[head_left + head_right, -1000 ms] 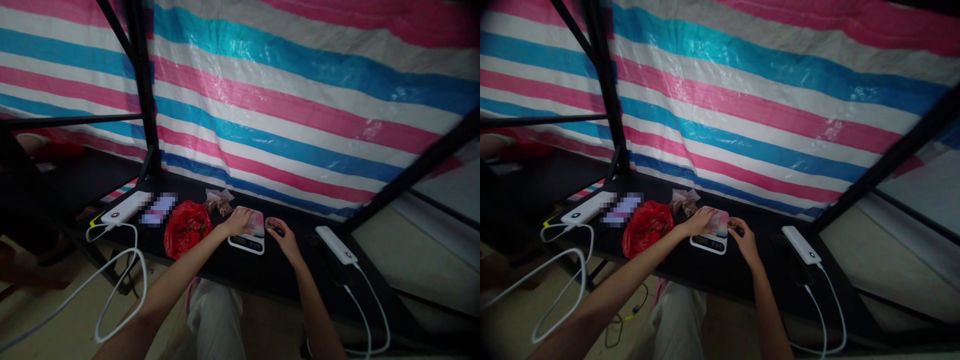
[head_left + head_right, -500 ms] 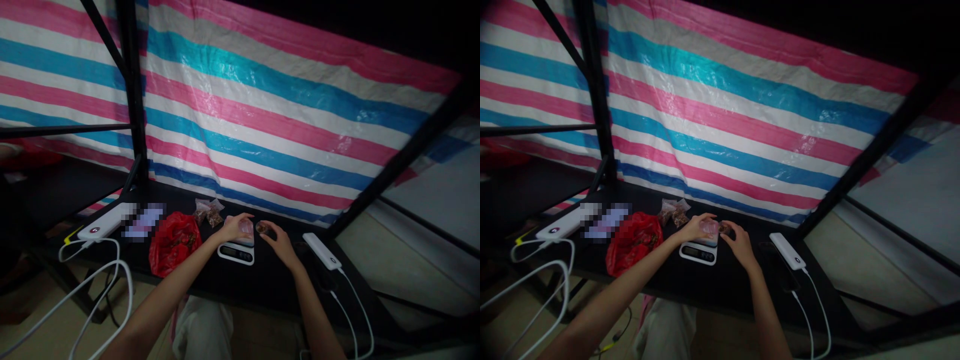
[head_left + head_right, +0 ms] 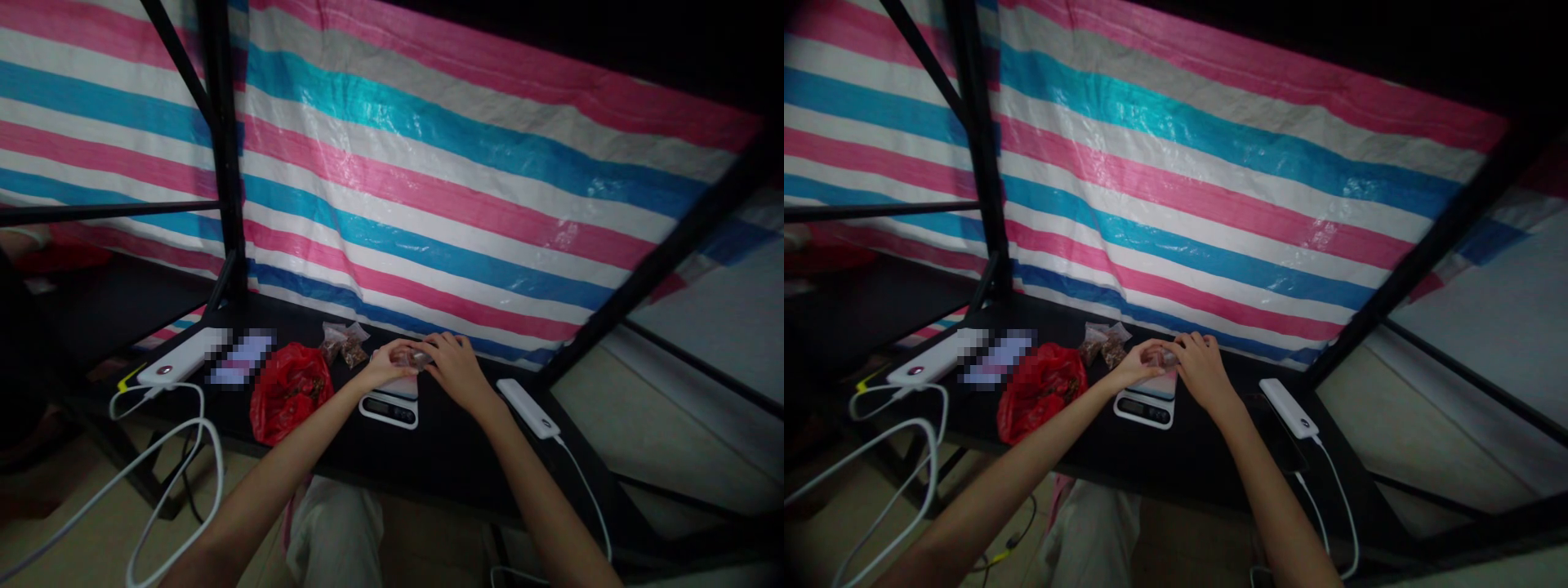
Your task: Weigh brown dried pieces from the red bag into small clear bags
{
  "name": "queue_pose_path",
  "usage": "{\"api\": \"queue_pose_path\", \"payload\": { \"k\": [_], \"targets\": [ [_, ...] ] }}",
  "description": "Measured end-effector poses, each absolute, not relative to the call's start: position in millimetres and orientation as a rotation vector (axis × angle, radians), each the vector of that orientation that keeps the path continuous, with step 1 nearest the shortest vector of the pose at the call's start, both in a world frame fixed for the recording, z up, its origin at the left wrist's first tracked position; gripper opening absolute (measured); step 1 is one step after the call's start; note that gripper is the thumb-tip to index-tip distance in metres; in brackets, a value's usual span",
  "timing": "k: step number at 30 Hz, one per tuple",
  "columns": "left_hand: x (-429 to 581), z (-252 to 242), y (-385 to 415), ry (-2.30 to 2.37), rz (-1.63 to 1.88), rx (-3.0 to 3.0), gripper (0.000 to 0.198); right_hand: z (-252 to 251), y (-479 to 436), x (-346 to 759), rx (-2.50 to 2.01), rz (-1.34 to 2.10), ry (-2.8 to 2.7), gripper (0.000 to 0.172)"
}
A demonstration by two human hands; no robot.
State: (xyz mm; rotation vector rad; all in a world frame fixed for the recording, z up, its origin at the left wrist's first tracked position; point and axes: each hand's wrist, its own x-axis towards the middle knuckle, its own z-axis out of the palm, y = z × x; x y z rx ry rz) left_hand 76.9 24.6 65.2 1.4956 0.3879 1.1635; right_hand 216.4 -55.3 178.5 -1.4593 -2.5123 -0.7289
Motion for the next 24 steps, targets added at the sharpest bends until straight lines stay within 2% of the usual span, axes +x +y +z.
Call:
{"api": "queue_pose_path", "payload": {
  "k": [8, 13, 19, 21, 24],
  "targets": [
    [76.5, 78.2, 26.8, 0.634, 1.205, 1.746, 0.057, 179.1, -55.5, 209.3, -1.463, -0.890, -2.498, 0.036],
    [77.6, 70.2, 33.7, 0.802, 1.152, 2.075, 0.056, 167.8, -59.5, 217.9, -1.513, -0.862, -2.397, 0.034],
    [73.2, 45.7, 31.8, 1.111, 0.845, 2.242, 0.080, 141.6, -61.5, 227.8, -1.487, -0.704, -2.350, 0.034],
    [57.7, 51.4, 31.5, 1.109, 0.812, 2.265, 0.074, 133.1, -62.1, 227.0, -1.493, -0.631, -2.309, 0.033],
    [14.4, 71.9, 35.3, 1.047, 0.774, 2.370, 0.052, 120.8, -63.8, 215.7, -1.503, -0.488, -2.259, 0.029]
  ]
}}
